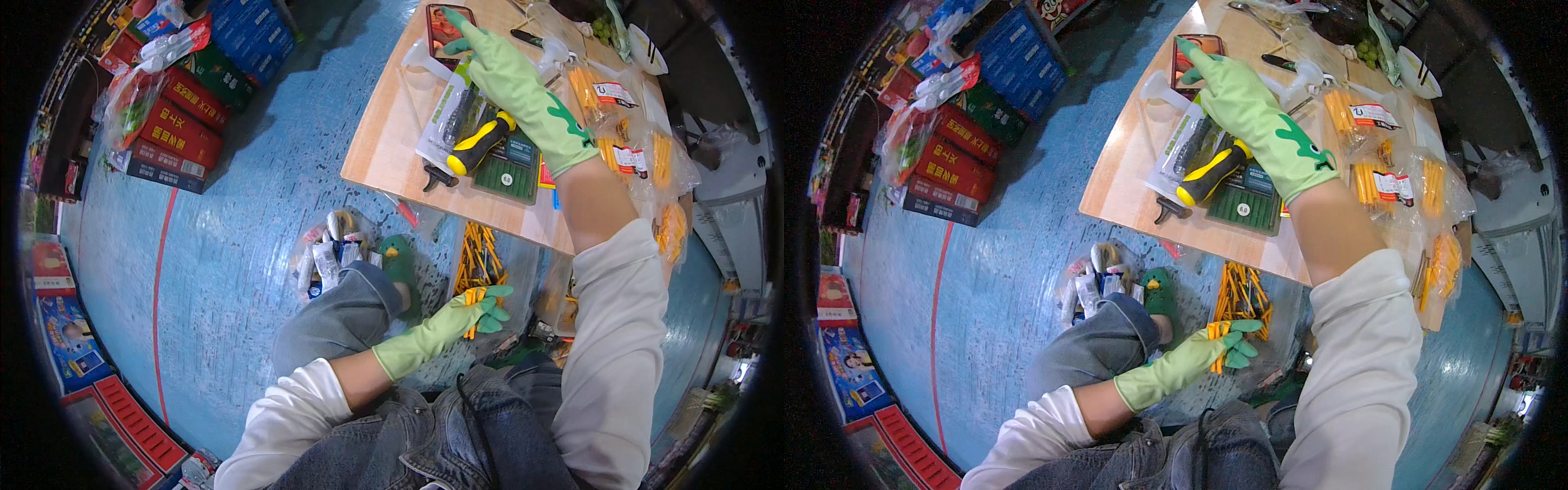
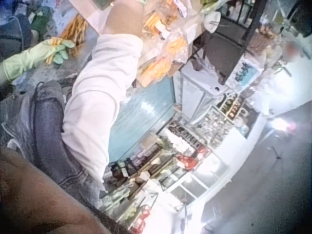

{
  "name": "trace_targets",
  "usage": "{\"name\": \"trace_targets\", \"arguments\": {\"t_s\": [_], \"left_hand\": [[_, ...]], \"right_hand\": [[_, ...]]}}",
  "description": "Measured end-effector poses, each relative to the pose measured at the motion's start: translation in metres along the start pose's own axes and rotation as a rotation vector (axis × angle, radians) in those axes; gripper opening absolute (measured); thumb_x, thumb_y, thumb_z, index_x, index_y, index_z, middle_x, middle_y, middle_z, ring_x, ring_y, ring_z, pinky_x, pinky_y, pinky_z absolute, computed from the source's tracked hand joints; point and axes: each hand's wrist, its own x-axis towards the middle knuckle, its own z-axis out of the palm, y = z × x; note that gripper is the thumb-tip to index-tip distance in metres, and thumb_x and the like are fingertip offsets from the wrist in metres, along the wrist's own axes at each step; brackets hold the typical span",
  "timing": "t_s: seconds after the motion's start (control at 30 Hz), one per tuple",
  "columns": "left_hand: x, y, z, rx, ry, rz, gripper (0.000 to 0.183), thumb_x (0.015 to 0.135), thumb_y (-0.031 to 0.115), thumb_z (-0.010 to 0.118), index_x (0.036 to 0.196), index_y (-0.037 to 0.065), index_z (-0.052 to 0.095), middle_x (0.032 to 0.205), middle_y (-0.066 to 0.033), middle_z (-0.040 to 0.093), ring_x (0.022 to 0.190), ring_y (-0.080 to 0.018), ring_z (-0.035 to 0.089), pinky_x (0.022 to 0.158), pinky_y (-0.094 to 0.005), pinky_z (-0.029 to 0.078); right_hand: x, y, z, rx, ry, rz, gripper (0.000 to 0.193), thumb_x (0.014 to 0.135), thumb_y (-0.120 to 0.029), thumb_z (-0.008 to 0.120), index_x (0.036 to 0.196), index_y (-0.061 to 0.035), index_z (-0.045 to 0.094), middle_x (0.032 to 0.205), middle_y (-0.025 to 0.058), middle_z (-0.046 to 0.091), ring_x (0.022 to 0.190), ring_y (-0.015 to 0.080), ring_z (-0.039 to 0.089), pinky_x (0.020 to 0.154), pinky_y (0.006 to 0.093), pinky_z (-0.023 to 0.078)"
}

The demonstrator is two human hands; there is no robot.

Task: The person assembles yellow pencil components by inserting metal rods into yellow plastic sleeves. They repeatedly pick up sleeves and rods, align them, and push the rods into the sleeves, then place the assembled units into a clear plastic bin.

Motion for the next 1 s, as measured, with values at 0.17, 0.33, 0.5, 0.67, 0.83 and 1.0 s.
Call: {"name": "trace_targets", "arguments": {"t_s": [0.17, 0.33, 0.5, 0.67, 0.83, 1.0], "left_hand": [[0.0, -0.002, -0.001, 0.015, -0.003, 0.007, 0.039, 0.099, 0.021, 0.043, 0.136, 0.008, 0.042, 0.104, -0.0088, 0.063, 0.085, -0.0104, 0.061, 0.081, -0.0248, 0.051], [0.0, -0.002, -0.002, 0.0, -0.008, 0.004, 0.04, 0.099, 0.021, 0.043, 0.135, 0.007, 0.043, 0.105, -0.0091, 0.063, 0.085, -0.0107, 0.061, 0.081, -0.0246, 0.051], [0.0, 0.0, -0.001, -0.015, 0.001, -0.017, 0.039, 0.098, 0.023, 0.044, 0.135, 0.008, 0.044, 0.103, -0.0087, 0.064, 0.084, -0.0109, 0.061, 0.08, -0.0241, 0.05], [0.0, 0.0, 0.001, -0.001, 0.025, -0.025, 0.036, 0.098, 0.013, 0.043, 0.133, 0.007, 0.046, 0.104, -0.0088, 0.064, 0.083, -0.0109, 0.062, 0.079, -0.0245, 0.052], [0.0, -0.001, 0.001, -0.028, 0.005, -0.02, 0.038, 0.098, 0.023, 0.044, 0.134, 0.009, 0.045, 0.101, -0.0075, 0.064, 0.084, -0.0104, 0.061, 0.078, -0.0241, 0.051], [0.001, -0.001, 0.0, -0.015, 0.023, -0.008, 0.038, 0.098, 0.022, 0.044, 0.134, 0.008, 0.045, 0.097, -0.0054, 0.064, 0.08, -0.0092, 0.061, 0.075, -0.0232, 0.051]], "right_hand": [[-0.005, 0.01, 0.009, -0.021, 0.021, -0.023, 0.07, 0.075, 0.0, 0.046, 0.141, -0.0197, 0.032, 0.109, 0.0062, 0.065, 0.102, 0.0295, 0.056, 0.09, 0.0368, 0.046], [-0.001, 0.014, 0.014, -0.089, 0.006, -0.095, 0.07, 0.076, 0.001, 0.046, 0.142, -0.0182, 0.032, 0.108, 0.0062, 0.065, 0.103, 0.0294, 0.056, 0.09, 0.0376, 0.045], [-0.003, 0.013, 0.01, -0.076, 0.043, -0.139, 0.069, 0.076, 0.002, 0.048, 0.141, -0.018, 0.034, 0.104, 0.0084, 0.064, 0.099, 0.0306, 0.056, 0.088, 0.0389, 0.046], [-0.011, 0.022, 0.006, -0.22, 0.066, -0.222, 0.068, 0.076, 0.004, 0.049, 0.14, -0.018, 0.036, 0.095, 0.0108, 0.062, 0.093, 0.03, 0.057, 0.085, 0.0399, 0.046], [-0.015, 0.025, -0.002, -0.334, 0.001, -0.187, 0.067, 0.077, 0.003, 0.048, 0.14, -0.0185, 0.037, 0.093, 0.0104, 0.062, 0.09, 0.0292, 0.057, 0.081, 0.0389, 0.047], [-0.014, 0.002, -0.019, -0.179, 0.003, 0.036, 0.054, 0.084, -0.002, 0.048, 0.137, -0.0118, 0.04, 0.1, 0.0095, 0.063, 0.092, 0.0252, 0.059, 0.081, 0.0362, 0.047]]}}
